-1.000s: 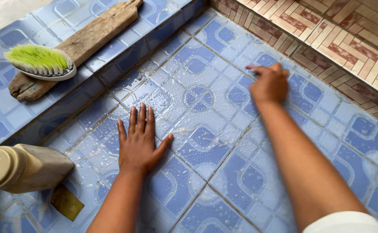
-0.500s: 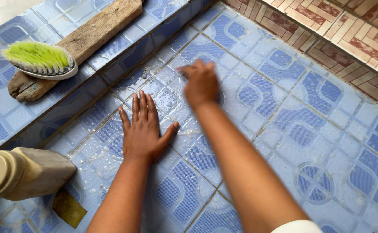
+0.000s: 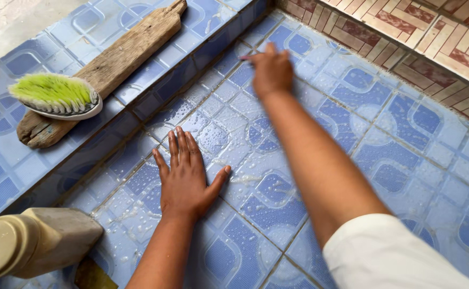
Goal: The person scrubs the tiled floor and steps with a scrub pad and steel wool.
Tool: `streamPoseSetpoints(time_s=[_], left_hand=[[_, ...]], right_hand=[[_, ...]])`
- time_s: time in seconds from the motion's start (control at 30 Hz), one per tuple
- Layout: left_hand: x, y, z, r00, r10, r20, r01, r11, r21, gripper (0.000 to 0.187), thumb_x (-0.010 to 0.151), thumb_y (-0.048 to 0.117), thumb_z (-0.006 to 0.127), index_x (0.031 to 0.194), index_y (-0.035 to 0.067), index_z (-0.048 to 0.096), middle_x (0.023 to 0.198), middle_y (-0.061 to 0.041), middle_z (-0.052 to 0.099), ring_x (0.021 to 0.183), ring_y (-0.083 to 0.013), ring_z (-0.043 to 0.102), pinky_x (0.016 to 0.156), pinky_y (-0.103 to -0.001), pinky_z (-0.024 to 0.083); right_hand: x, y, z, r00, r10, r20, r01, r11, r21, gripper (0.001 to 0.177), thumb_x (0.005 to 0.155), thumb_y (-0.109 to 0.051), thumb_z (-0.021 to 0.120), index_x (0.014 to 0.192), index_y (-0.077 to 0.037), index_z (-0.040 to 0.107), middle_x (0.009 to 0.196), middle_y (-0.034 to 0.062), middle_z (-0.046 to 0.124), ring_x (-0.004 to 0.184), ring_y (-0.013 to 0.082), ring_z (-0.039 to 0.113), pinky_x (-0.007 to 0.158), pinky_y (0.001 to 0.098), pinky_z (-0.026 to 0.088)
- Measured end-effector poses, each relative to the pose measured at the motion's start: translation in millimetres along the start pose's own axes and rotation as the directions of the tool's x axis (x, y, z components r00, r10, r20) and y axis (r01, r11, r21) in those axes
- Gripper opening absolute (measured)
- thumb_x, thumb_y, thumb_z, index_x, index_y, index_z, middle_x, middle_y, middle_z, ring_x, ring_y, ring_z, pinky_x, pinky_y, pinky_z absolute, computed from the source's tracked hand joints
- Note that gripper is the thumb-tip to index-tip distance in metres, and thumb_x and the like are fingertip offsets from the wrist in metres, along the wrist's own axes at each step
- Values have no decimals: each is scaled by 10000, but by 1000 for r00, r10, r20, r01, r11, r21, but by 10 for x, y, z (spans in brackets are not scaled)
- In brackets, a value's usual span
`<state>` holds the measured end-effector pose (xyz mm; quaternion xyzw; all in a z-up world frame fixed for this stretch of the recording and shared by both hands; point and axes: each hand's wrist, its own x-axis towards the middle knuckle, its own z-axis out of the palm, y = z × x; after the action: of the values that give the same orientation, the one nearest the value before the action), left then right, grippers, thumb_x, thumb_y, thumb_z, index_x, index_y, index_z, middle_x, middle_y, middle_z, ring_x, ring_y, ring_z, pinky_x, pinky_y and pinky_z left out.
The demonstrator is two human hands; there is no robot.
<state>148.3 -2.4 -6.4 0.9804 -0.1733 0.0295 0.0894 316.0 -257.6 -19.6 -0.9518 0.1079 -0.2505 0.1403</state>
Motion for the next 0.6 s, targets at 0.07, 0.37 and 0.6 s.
streamPoseSetpoints(time_s=[0.07, 0.37, 0.6], left_hand=[[-11, 2, 8, 1000, 11, -18, -11, 1000, 12, 1084, 907, 783, 336, 1562, -57, 133, 1652, -236, 71, 1537, -325, -33, 1180, -593, -76], [2, 8, 6, 1000, 0, -11, 0, 1000, 9, 1072, 901, 779, 337, 1559, -42, 133, 1660, -205, 77, 1543, -311, -35, 1179, -590, -80], [-2, 8, -14, 997, -44, 59, 43, 999, 12, 1074, 890, 768, 364, 1564, -21, 90, 1677, -172, 31, 1553, -285, -81, 1190, -581, -108]], right_hand=[[139, 510, -124, 987, 157, -28, -156, 987, 34, 210, 920, -75, 673, 1024, -214, 792, 1087, 90, 695, 952, 284, 687, 748, 371, 597], [-286, 1852, -872, 909, 340, -242, -375, 919, -117, 232, 816, -38, 801, 991, -190, 805, 1152, 139, 645, 1048, 362, 598, 918, 452, 514], [-708, 678, -724, 995, 100, -20, -102, 985, -140, 329, 831, 21, 656, 1060, -164, 803, 1171, 99, 626, 988, 321, 614, 887, 386, 542]])
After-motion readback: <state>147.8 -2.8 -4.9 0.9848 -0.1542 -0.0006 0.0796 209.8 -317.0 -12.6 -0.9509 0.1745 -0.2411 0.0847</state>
